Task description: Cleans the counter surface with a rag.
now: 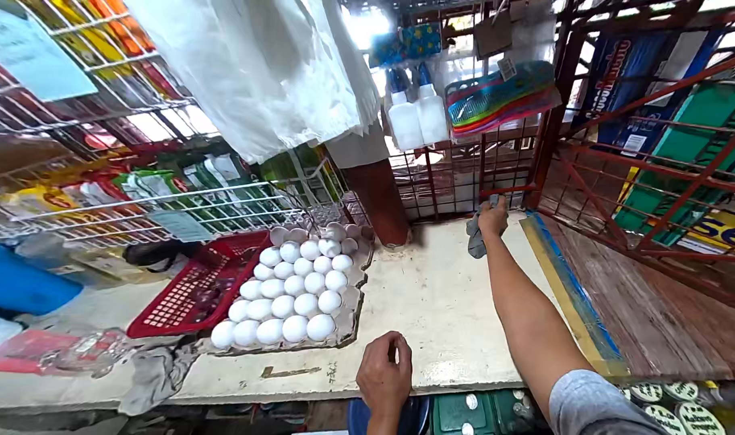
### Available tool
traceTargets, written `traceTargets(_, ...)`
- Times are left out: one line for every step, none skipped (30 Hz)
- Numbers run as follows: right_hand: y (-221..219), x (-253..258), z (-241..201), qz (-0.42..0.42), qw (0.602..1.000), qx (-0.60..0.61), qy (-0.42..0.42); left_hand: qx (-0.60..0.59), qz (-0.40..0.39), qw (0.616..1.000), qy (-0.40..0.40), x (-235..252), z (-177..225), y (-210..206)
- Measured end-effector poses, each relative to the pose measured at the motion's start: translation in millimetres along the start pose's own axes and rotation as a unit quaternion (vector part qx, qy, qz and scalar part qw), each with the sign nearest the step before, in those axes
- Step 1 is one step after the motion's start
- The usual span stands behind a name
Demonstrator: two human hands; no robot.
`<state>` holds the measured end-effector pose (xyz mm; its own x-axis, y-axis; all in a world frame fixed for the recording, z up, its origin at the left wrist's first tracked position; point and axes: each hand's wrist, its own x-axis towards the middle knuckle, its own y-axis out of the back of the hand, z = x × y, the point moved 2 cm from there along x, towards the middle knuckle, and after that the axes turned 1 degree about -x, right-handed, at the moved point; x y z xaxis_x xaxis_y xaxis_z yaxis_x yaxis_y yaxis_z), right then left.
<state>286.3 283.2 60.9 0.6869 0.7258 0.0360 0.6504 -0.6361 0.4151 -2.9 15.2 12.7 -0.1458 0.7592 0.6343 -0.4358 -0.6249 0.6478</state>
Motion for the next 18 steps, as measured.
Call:
traceTargets(4.8, -0.3, 2.0, -0.046, 0.999, -0.02, 0.012, -0.001, -0.006, 1.0, 0.002, -0.8, -0.1, 0.2)
traceTargets(13.2, 2.2, 3.7, -0.088, 0.996, -0.027, 0.02, -0.003, -0.01, 1.0, 0.002, -0.6, 0.8, -0.4)
traceTargets(22.4, 6.5, 5.8, -0.128, 0.991, -0.019, 0.032, -0.005, -0.013, 1.0, 0.001, 1.0, 1.1, -0.2)
traceTargets(29.6, 11.0, 10.6, -0.159, 0.986, 0.005, 0.044, -0.006, -0.016, 1.0, 0.001, 1.6, 0.5, 0.7)
traceTargets(37.4, 13.8, 16.0, -0.18, 0.982, 0.033, 0.053, -0.008, -0.017, 1.0, 0.001, 0.9, -0.1, 1.0)
traceTargets(47.5, 14.2, 18.1, -0.189, 0.979, 0.056, 0.058, -0.008, -0.018, 1.0, 0.002, 0.3, -0.4, 0.8)
traceTargets(59.6, 13.3, 15.3, -0.189, 0.977, 0.078, 0.058, -0.009, -0.018, 1.0, 0.002, 0.0, 0.0, 0.8)
traceTargets(71.5, 12.5, 7.9, -0.188, 0.975, 0.098, 0.06, -0.008, -0.018, 1.0, 0.002, 0.5, 0.3, 0.5)
traceTargets(81.1, 12.5, -4.5, -0.187, 0.972, 0.12, 0.07, -0.006, -0.016, 1.0, 0.002, 2.0, 0.2, 0.0)
traceTargets(88.6, 11.5, -18.4, -0.185, 0.968, 0.14, 0.096, -0.006, -0.014, 1.0, 0.002, 3.2, -0.2, -0.4)
traceTargets(94.5, 9.4, -31.2, -0.181, 0.963, 0.156, 0.127, -0.006, -0.013, 1.0, 0.002, 3.2, -0.7, -0.4)
traceTargets(98.9, 6.7, -42.8, -0.166, 0.957, 0.178, 0.159, -0.007, -0.014, 1.0, 0.003, 2.1, -1.0, -0.1)
traceTargets(102.6, 4.8, -53.4, -0.14, 0.951, 0.204, 0.185, -0.01, -0.015, 1.0, 0.004, 1.1, -0.5, 0.3)
traceTargets(106.9, 5.4, -64.5, -0.101, 0.947, 0.226, 0.203, -0.012, -0.014, 1.0, 0.004, 1.0, 0.0, 0.3)
traceTargets(111.4, 9.5, -76.0, -0.052, 0.946, 0.236, 0.216, -0.012, -0.013, 1.0, 0.002, 1.4, 0.2, 0.1)
traceTargets(115.9, 16.3, -87.3, -0.002, 0.946, 0.234, 0.225, -0.011, -0.014, 1.0, 0.001, 1.7, -0.1, -0.2)
traceTargets(120.2, 24.1, -98.3, 0.039, 0.946, 0.219, 0.235, -0.008, -0.013, 1.0, -0.001, 1.8, -0.1, -0.1)
traceTargets(123.8, 31.9, -108.5, 0.059, 0.951, 0.186, 0.238, -0.004, -0.01, 1.0, -0.004, 1.6, 0.1, 0.1)
